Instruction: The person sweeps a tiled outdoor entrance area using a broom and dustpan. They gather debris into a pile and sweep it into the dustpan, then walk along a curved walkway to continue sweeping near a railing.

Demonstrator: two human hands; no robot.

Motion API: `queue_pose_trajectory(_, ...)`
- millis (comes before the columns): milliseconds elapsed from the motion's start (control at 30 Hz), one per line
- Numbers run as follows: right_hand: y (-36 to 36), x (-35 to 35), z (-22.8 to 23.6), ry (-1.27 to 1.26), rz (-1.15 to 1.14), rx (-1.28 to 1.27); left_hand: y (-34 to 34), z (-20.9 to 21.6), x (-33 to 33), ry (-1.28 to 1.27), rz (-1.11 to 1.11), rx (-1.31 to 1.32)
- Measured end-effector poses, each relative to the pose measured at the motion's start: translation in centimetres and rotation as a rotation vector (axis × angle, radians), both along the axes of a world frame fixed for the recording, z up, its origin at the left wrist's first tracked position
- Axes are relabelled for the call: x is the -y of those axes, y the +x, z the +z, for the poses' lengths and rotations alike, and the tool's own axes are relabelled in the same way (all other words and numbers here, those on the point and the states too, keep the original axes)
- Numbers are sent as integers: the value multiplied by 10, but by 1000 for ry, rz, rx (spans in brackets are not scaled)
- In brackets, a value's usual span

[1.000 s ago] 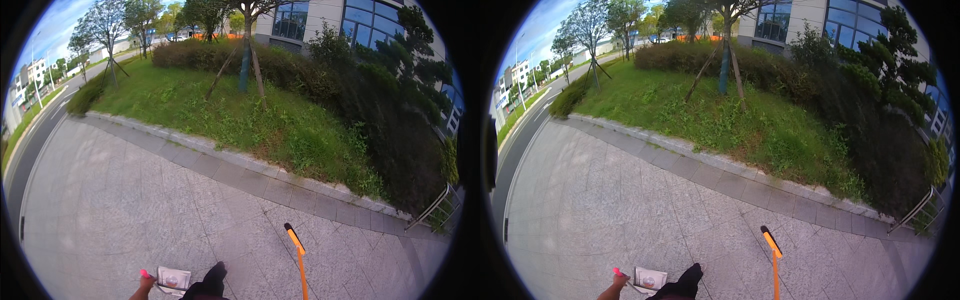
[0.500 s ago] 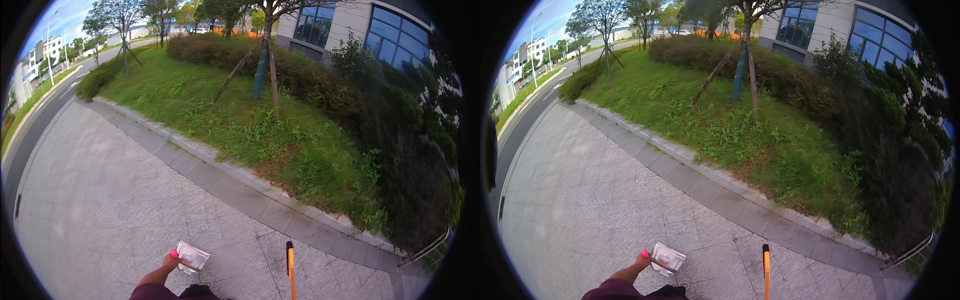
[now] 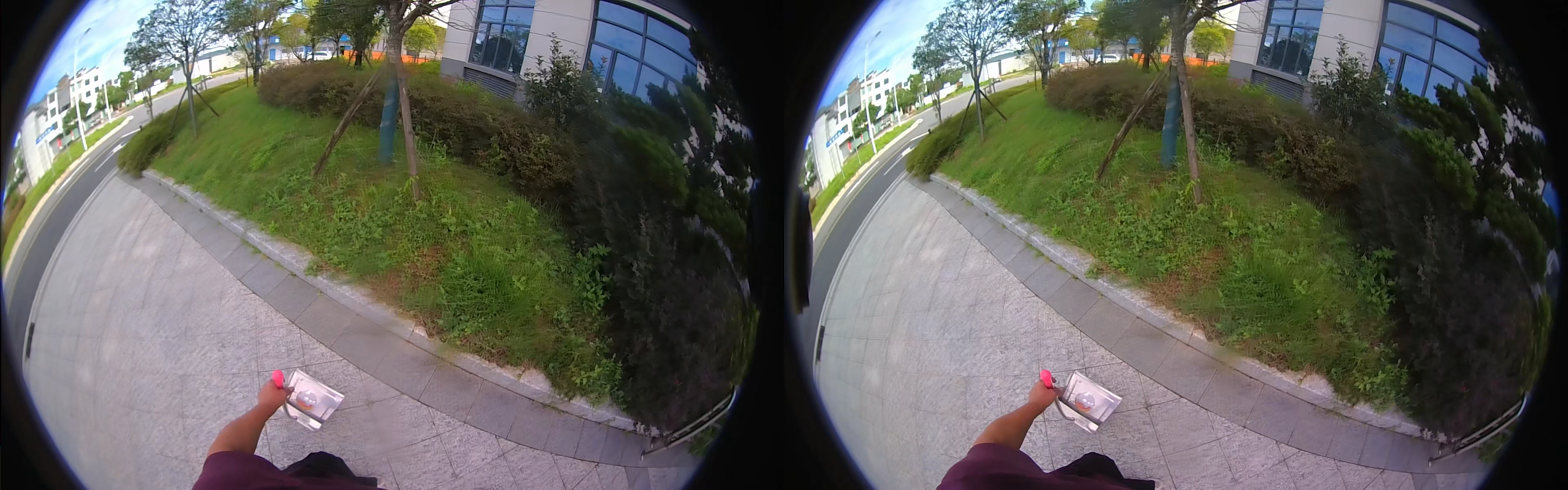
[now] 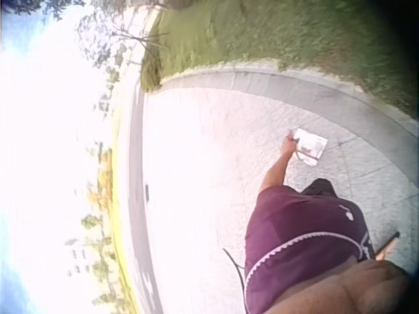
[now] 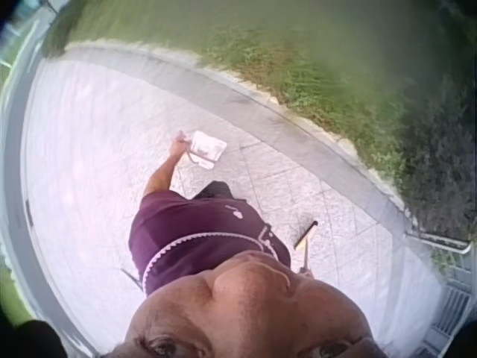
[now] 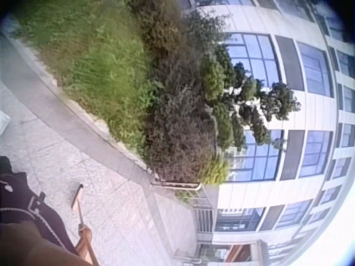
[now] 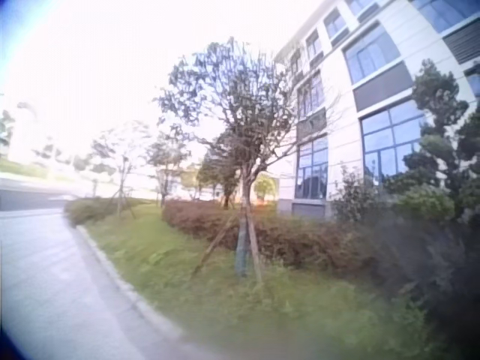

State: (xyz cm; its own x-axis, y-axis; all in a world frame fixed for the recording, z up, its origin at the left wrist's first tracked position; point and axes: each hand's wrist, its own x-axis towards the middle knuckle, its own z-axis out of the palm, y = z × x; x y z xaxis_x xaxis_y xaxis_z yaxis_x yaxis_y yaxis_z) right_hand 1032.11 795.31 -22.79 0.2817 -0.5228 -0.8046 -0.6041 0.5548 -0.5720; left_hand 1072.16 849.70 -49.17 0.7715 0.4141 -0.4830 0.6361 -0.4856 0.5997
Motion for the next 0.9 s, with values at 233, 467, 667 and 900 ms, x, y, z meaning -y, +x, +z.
queue_pose_trajectory(233,35,146,-27,-142,-54,428,67,9,68,-294,42,292)
queue_pose_trajectory(467,27,215,-40,501,-950,659,163,16,160,-427,329,430)
queue_pose_trajectory(667,14,229,-37,401,-1221,606,267,27,222,-468,204,522)
queue_pose_trajectory(900,31,229,-19,343,-1376,629,463,125,325,-97,-180,648)
